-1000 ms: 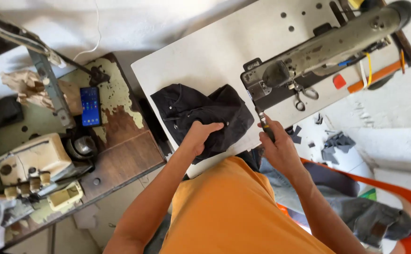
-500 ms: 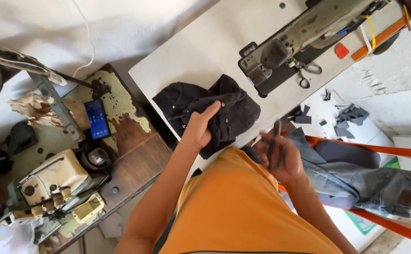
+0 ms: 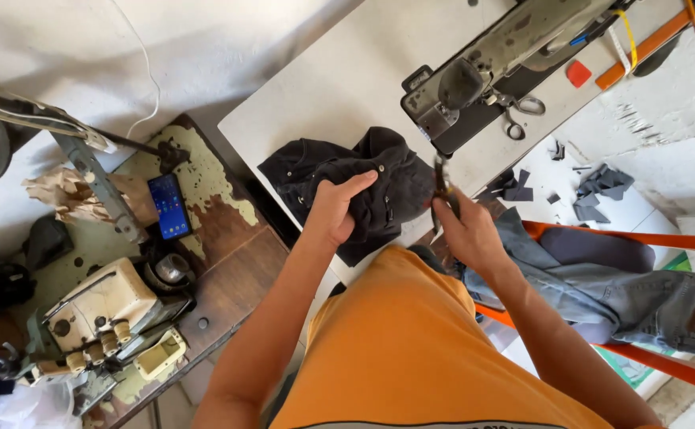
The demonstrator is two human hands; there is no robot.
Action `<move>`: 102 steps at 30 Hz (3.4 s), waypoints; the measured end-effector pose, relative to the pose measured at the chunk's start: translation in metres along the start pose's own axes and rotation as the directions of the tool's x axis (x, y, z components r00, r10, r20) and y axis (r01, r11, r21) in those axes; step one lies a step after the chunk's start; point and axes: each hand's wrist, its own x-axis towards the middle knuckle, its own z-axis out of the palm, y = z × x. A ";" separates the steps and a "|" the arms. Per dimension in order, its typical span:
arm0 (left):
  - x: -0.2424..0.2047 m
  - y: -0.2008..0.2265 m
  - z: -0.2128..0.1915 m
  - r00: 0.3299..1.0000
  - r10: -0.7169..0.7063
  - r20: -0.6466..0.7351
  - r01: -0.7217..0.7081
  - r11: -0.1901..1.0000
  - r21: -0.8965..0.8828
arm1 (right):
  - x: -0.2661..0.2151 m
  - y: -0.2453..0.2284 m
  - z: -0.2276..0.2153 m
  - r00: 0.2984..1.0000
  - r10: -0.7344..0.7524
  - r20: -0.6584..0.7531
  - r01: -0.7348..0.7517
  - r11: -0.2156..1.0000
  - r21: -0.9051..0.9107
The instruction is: Measuring a pair of pants with a tape measure and cutting the fabric with scissors at a sewing workstation.
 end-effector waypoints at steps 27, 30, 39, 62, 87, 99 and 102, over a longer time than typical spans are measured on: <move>0.004 -0.023 0.010 0.993 0.080 0.088 -0.078 0.997 -0.024 | 0.066 0.034 0.005 0.598 -0.802 0.007 0.446 0.325 -0.834; 0.002 -0.025 0.009 0.990 0.095 0.104 -0.096 0.995 0.004 | 0.062 0.025 0.000 0.561 -0.828 -0.006 0.425 0.294 -0.856; 0.052 -0.072 -0.031 0.976 0.183 0.119 -0.204 0.959 0.198 | 0.065 0.025 0.005 0.637 -0.771 -0.004 0.549 0.457 -0.700; 0.015 -0.030 -0.015 0.844 0.426 0.325 -0.528 0.766 0.368 | 0.075 0.038 -0.011 0.996 0.031 -0.087 0.001 0.940 0.342; 0.060 -0.074 -0.015 0.936 0.072 0.346 -0.180 0.939 0.292 | 0.047 0.014 0.051 0.756 -0.610 -0.239 0.554 0.790 -0.263; 0.022 -0.011 0.014 0.913 0.272 0.303 -0.398 0.442 0.804 | 0.091 0.059 0.043 0.988 0.135 0.073 -0.147 0.707 0.692; 0.029 -0.024 0.010 0.914 0.304 0.268 -0.385 0.443 0.809 | 0.088 0.060 0.041 0.991 0.129 0.029 -0.119 0.773 0.623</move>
